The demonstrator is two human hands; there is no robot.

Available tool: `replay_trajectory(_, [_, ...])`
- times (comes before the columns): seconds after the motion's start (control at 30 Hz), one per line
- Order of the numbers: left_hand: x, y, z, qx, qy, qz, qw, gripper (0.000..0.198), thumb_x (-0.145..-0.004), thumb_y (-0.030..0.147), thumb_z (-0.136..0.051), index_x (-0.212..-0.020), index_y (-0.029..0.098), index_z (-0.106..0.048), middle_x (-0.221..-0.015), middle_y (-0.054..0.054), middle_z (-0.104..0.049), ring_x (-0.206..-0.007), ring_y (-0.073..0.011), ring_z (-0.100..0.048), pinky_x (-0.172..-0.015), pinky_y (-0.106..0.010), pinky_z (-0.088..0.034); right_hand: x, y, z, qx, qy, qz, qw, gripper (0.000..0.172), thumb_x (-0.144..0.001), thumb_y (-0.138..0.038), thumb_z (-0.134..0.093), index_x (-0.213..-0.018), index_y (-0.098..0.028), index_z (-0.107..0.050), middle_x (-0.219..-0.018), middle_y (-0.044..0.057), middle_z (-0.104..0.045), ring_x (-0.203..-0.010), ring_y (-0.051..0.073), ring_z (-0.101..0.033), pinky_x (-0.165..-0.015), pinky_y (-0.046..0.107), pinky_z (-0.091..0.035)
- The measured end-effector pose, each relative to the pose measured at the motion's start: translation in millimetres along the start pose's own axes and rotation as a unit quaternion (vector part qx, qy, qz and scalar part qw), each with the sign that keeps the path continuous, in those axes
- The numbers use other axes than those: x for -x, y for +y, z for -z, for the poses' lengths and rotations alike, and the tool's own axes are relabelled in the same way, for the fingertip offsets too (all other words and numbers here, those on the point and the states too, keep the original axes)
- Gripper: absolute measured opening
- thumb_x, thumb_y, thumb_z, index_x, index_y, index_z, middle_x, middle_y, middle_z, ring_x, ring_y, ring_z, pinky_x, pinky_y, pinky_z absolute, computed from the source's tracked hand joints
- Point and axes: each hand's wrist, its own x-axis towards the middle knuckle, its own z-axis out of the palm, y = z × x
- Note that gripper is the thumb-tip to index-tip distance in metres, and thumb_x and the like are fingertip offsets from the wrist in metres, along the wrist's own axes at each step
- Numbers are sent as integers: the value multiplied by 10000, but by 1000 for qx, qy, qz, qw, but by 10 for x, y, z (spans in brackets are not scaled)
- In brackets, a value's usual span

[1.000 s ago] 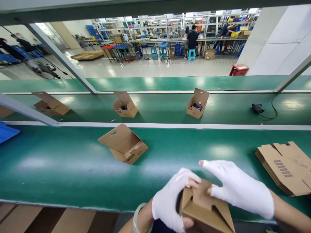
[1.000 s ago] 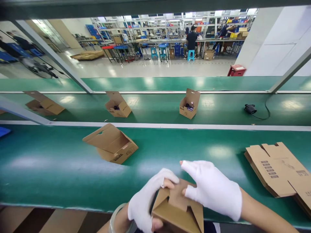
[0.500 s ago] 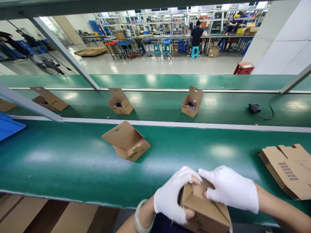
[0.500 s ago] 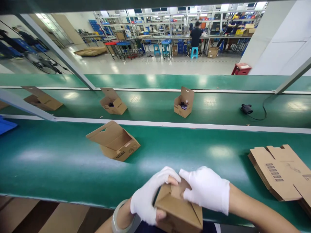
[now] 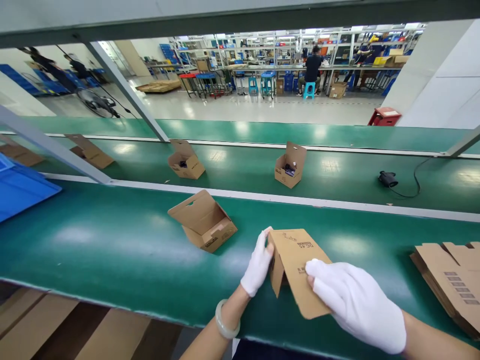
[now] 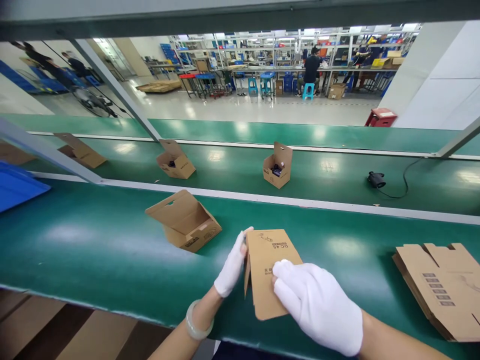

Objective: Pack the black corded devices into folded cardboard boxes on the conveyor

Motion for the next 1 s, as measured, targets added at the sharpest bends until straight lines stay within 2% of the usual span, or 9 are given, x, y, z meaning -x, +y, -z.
replay_trajectory(0.1, [120,-75,150,-263,-114,-209,935,1242,-535,740,-697,-1484,218,-87,-1560,-175,-71,-1417,-449,-12,-1137,-612,-47,0,145,66,-20,5,-55,998,324,-801,-39,-450,-1104,-118,-534,-1097,143,-660,-856,208,-645,-698,350,-514])
replay_trajectory(0.2, [139,-137,192,-365,-202,-304,856,1397,-443,706,-768,-1482,224,30,-1498,-222,-206,-1387,-509,-81,-1097,-668,-102,-63,226,60,-22,2,-81,996,255,-798,-69,-429,-988,-169,-567,-841,64,-689,-614,174,-598,-576,322,-445])
replay_trajectory(0.37, [-4,-197,106,-356,-202,-285,867,1240,-603,613,-732,-1476,233,61,-1344,-199,-395,-1259,-420,-404,-1046,-567,-326,-280,406,-15,-65,-93,-188,976,250,-806,-57,-374,-858,-201,-572,-691,9,-621,-578,171,-552,-573,307,-411])
replay_trajectory(0.43, [-92,-199,117,-350,-186,-237,887,1212,-621,582,-729,-1476,246,62,-1332,-183,-407,-1238,-399,-428,-1025,-558,-362,-381,621,-51,-146,-116,-274,944,202,-824,-91,-394,-829,-213,-555,-751,-3,-634,-662,165,-585,-626,292,-449])
replay_trajectory(0.53, [-235,-197,233,-367,-126,-160,907,1178,-631,535,-741,-1479,252,26,-1406,-183,-336,-1303,-405,-358,-1060,-584,-323,-456,1227,-166,-198,-55,-391,897,148,-862,-203,-444,-934,-223,-572,-928,5,-665,-836,165,-623,-759,280,-482])
replay_trajectory(0.67, [-338,-219,488,-351,-47,-90,931,1119,-684,565,-700,-1479,239,17,-1519,-182,-195,-1403,-378,-211,-1123,-582,-238,-310,2355,-392,-26,-74,-522,849,375,-859,-242,-445,-1224,-190,-516,-1170,89,-619,-1053,210,-588,-909,325,-426])
replay_trajectory(0.8, [-291,-127,641,-320,31,-79,943,1150,-647,737,-610,-1482,235,2,-1548,-181,-132,-1423,-376,-156,-1127,-600,-222,60,3197,-542,55,-126,-600,788,558,-822,-428,-509,-1270,-96,-506,-1216,275,-537,-1070,395,-545,-842,520,-375])
replay_trajectory(0.9, [-315,164,591,-386,112,-154,903,908,-795,610,-558,-1479,249,-84,-1539,-139,-208,-1413,-330,-217,-1121,-570,-274,376,3519,-660,88,-152,-655,735,682,-758,-529,-560,-1198,-8,-548,-1142,365,-522,-1015,456,-546,-765,550,-364])
replay_trajectory(1.0, [-517,571,444,-519,118,-275,801,651,-874,299,-541,-1442,219,-233,-1451,-125,-389,-1369,-279,-320,-1097,-495,-354,604,3708,-843,95,-153,-679,712,741,-700,-554,-615,-1132,46,-569,-959,392,-561,-878,447,-596,-659,530,-383])
